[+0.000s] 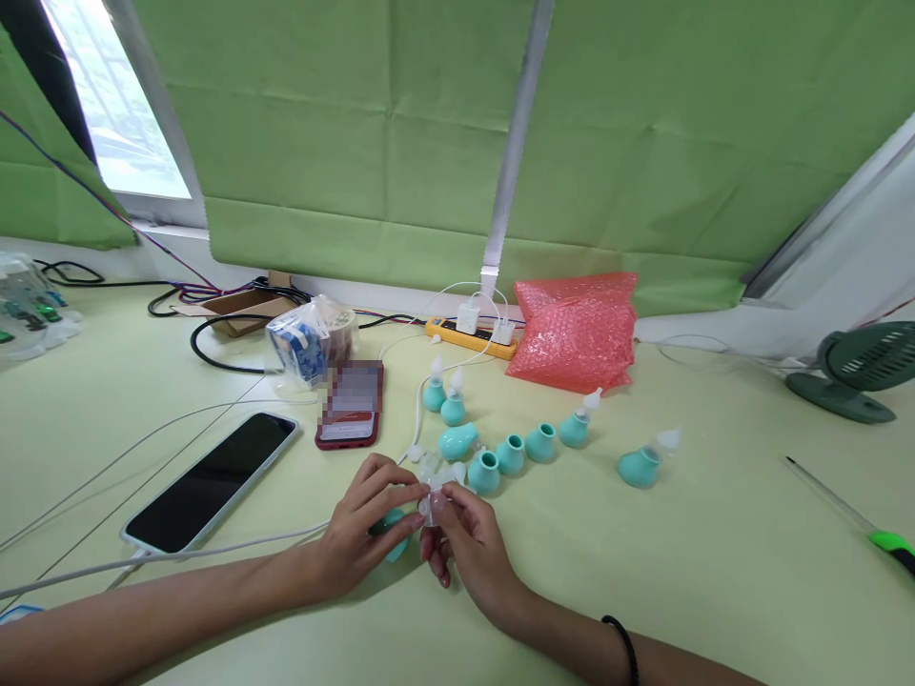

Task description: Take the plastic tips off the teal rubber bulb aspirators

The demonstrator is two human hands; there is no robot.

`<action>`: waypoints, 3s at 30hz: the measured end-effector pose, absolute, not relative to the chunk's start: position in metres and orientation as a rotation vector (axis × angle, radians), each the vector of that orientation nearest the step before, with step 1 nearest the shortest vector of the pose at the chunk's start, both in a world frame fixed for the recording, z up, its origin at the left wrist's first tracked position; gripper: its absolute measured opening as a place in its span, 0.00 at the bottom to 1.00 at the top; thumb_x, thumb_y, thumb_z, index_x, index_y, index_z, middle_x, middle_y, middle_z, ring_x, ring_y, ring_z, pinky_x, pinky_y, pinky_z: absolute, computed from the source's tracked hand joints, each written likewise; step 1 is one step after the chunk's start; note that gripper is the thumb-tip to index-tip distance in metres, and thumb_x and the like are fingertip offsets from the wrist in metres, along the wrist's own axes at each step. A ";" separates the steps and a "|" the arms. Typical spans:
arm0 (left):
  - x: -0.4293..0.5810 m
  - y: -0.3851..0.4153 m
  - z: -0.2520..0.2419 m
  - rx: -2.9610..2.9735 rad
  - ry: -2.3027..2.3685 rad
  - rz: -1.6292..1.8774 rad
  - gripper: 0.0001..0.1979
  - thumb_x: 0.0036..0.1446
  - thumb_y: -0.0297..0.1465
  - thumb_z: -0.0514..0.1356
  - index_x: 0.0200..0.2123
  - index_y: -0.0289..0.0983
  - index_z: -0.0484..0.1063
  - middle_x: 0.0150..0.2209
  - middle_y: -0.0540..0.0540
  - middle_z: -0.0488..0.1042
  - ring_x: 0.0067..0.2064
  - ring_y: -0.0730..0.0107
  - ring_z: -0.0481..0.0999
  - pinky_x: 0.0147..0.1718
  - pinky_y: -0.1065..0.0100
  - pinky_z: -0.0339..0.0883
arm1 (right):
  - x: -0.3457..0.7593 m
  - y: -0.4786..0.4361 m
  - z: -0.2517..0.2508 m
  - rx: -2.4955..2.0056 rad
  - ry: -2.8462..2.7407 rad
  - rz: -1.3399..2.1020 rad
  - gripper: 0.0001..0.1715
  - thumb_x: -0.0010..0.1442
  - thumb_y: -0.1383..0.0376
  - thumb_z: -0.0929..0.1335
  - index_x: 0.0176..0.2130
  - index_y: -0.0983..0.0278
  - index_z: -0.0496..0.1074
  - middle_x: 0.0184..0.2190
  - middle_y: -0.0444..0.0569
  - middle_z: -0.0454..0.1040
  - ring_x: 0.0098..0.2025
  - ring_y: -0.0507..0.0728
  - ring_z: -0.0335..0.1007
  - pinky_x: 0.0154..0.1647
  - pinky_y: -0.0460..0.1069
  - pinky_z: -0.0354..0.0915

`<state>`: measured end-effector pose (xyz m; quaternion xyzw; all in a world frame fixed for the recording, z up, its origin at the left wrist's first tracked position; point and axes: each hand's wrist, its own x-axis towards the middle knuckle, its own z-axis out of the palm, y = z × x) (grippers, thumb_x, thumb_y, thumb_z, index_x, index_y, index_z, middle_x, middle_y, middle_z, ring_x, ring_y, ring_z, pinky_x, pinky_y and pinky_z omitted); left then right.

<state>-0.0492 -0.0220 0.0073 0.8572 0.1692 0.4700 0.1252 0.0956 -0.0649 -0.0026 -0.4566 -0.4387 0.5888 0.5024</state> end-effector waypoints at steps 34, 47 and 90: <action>-0.050 -0.016 0.004 2.449 0.474 1.485 0.05 0.53 0.24 0.56 0.33 0.36 0.70 0.29 0.45 0.69 0.34 0.67 0.59 0.31 0.65 0.59 | 0.099 -0.070 -0.003 -1.106 -1.186 1.233 0.18 0.55 0.54 0.62 0.25 0.63 0.55 0.13 0.39 0.65 0.13 0.45 0.56 0.14 0.40 0.51; -0.049 -0.020 0.009 2.623 0.594 1.525 0.03 0.48 0.24 0.58 0.26 0.37 0.68 0.25 0.49 0.70 0.33 0.67 0.61 0.32 0.64 0.55 | 0.100 -0.069 -0.002 -1.212 -1.190 1.197 0.20 0.51 0.52 0.65 0.23 0.63 0.54 0.11 0.39 0.64 0.12 0.46 0.53 0.14 0.42 0.50; -0.044 -0.012 0.002 2.289 0.933 1.084 0.05 0.54 0.25 0.49 0.28 0.36 0.63 0.28 0.48 0.68 0.32 0.68 0.65 0.31 0.67 0.61 | 0.109 -0.061 -0.007 -1.298 -2.211 -0.458 0.24 0.56 0.73 0.58 0.53 0.65 0.59 0.40 0.53 0.67 0.38 0.58 0.61 0.36 0.53 0.56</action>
